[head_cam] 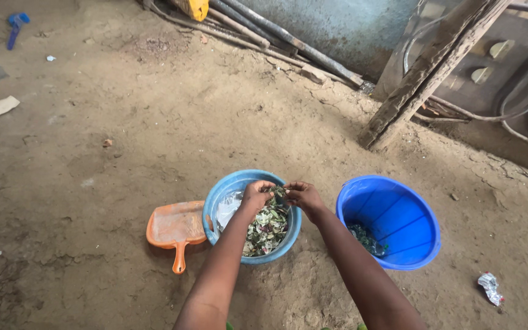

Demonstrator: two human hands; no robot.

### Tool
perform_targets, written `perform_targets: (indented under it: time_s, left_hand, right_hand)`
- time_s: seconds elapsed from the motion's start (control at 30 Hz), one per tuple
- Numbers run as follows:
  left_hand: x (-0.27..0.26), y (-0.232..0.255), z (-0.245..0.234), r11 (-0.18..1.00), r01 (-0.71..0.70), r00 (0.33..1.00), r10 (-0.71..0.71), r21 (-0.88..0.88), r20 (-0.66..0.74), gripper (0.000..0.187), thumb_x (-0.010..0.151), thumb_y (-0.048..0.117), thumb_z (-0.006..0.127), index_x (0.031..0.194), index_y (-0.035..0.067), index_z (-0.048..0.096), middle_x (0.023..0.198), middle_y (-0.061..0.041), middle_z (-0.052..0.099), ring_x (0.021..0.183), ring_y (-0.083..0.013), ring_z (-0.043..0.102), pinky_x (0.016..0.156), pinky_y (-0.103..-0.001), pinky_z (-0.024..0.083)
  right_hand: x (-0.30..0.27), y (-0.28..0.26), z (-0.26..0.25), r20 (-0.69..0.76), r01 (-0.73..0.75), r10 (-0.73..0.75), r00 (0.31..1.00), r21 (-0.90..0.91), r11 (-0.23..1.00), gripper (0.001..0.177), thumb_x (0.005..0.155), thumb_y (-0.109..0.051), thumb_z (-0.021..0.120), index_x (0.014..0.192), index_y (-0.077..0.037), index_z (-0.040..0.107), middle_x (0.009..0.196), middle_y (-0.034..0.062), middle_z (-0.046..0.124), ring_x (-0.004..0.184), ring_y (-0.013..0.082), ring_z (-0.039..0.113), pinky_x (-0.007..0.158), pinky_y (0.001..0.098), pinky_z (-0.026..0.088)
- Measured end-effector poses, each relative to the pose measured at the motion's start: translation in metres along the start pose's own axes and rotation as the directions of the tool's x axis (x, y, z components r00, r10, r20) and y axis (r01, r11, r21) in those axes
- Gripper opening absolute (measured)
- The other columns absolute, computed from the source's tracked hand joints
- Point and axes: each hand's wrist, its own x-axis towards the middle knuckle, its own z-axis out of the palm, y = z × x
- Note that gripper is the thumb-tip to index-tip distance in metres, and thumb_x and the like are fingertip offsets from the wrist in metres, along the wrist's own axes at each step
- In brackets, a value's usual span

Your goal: The person sorts through food and kitchen waste in a blue bucket by hand, picking out specific organic scraps and placing them into a second blue bucket.

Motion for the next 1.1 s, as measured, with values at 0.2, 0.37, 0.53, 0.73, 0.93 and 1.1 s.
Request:
perform_targets:
  time_s: [0.2, 0.37, 0.53, 0.73, 0.93, 1.1]
  left_hand:
    - [0.004, 0.003, 0.023, 0.996, -0.067, 0.998, 0.067, 0.063, -0.008, 0.021, 0.088, -0.006, 0.069, 0.108, -0.001, 0.074, 0.095, -0.007, 0.075, 0.080, -0.0104, 0.066, 0.071, -0.026, 0.053]
    - [0.007, -0.003, 0.044, 1.000, -0.015, 0.999, 0.016, 0.018, -0.044, 0.019, 0.088, -0.002, 0.067, 0.106, -0.001, 0.073, 0.094, -0.008, 0.074, 0.079, -0.0131, 0.067, 0.070, -0.028, 0.054]
    - [-0.002, 0.007, 0.056, 0.998, 0.055, 0.997, -0.053, -0.033, 0.063, 0.026, 0.088, 0.000, 0.070, 0.113, 0.002, 0.071, 0.097, -0.007, 0.073, 0.082, -0.0140, 0.068, 0.069, -0.029, 0.055]
    - [-0.003, -0.006, 0.047, 0.998, 0.051, 0.998, -0.051, -0.025, 0.021, 0.019, 0.089, -0.002, 0.071, 0.108, -0.001, 0.070, 0.093, -0.008, 0.073, 0.080, -0.0162, 0.069, 0.064, -0.030, 0.056]
    - [0.018, -0.049, 0.011, 0.999, 0.031, 0.992, -0.029, 0.011, -0.124, 0.012, 0.088, -0.004, 0.069, 0.098, 0.000, 0.074, 0.087, -0.010, 0.072, 0.073, -0.0179, 0.066, 0.060, -0.031, 0.055]
    - [0.023, -0.069, -0.025, 0.996, 0.086, 0.954, -0.083, -0.003, -0.288, 0.010, 0.086, -0.006, 0.070, 0.094, -0.002, 0.075, 0.089, -0.010, 0.072, 0.074, -0.0169, 0.069, 0.061, -0.032, 0.063]
  right_hand:
    - [-0.015, -0.013, -0.030, -0.015, -0.022, 0.023, 1.000, 0.050, 0.999, 0.019, 0.094, -0.003, 0.065, 0.112, 0.002, 0.069, 0.100, 0.0107, 0.074, 0.088, 0.0210, 0.074, 0.079, 0.0342, 0.063]
    - [-0.024, -0.011, -0.048, -0.006, -0.011, 0.012, 1.000, 0.087, 0.996, 0.019, 0.093, -0.002, 0.065, 0.112, 0.002, 0.069, 0.100, 0.0118, 0.073, 0.089, 0.0215, 0.074, 0.081, 0.0350, 0.064]
    - [-0.033, -0.015, -0.045, -0.016, -0.030, 0.031, 0.999, 0.064, 0.998, 0.021, 0.094, -0.001, 0.064, 0.114, 0.001, 0.069, 0.098, 0.0121, 0.073, 0.087, 0.0212, 0.073, 0.079, 0.0353, 0.063]
    - [-0.039, -0.018, -0.021, 0.051, -0.081, 0.079, 0.996, 0.056, 0.995, 0.023, 0.092, -0.005, 0.066, 0.115, -0.006, 0.069, 0.098, 0.0070, 0.075, 0.087, 0.0148, 0.073, 0.076, 0.0296, 0.059]
    - [-0.007, 0.027, -0.013, 0.036, -0.051, 0.051, 0.998, 0.001, 0.999, 0.016, 0.088, 0.002, 0.071, 0.104, 0.004, 0.071, 0.094, 0.0136, 0.076, 0.082, 0.0201, 0.074, 0.076, 0.0321, 0.062]
    - [0.012, 0.060, -0.013, -0.022, -0.098, 0.099, 0.995, 0.011, 0.995, 0.012, 0.090, 0.004, 0.070, 0.102, 0.007, 0.071, 0.092, 0.0131, 0.076, 0.082, 0.0206, 0.075, 0.080, 0.0314, 0.063]
